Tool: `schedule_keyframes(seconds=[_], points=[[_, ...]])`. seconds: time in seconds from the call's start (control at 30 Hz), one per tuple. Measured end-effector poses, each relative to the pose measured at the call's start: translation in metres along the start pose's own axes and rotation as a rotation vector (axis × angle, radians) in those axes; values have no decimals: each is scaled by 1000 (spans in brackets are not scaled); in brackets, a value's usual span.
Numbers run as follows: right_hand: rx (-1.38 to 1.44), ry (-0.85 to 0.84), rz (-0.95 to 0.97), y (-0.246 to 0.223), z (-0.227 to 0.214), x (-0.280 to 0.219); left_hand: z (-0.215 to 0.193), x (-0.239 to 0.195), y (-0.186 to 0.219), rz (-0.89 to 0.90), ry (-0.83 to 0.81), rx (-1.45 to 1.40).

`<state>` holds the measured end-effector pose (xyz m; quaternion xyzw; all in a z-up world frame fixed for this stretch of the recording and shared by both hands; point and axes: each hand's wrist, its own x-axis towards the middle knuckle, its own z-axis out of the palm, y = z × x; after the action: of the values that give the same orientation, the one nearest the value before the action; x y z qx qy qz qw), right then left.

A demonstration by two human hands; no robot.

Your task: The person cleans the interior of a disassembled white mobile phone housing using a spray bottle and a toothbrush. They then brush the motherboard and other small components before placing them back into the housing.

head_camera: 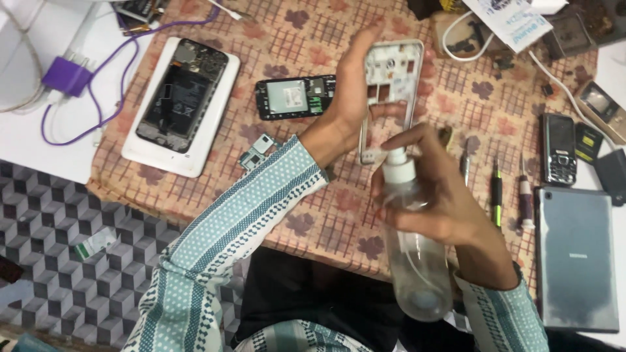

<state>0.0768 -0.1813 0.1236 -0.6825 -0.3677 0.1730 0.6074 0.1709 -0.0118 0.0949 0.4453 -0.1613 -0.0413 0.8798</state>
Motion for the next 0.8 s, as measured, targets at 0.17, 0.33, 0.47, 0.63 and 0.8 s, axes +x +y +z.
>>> schedule_keyframes(seconds=[0.17, 0.33, 0.47, 0.63, 0.8], points=[[-100, 58, 68, 5, 8, -6, -10, 2, 17, 109, 62, -76], [-165, 172, 94, 0, 3, -2, -12, -3, 24, 179, 15, -70], [-228, 223, 51, -4, -9, -6, -11, -3, 25, 140, 7, -116], [-209, 563, -142, -18, -49, -28, -8, 0, 32, 38, 69, -214], [-754, 825, -506, -7, -117, -29, 0, -10, 42, 105, 89, -225]])
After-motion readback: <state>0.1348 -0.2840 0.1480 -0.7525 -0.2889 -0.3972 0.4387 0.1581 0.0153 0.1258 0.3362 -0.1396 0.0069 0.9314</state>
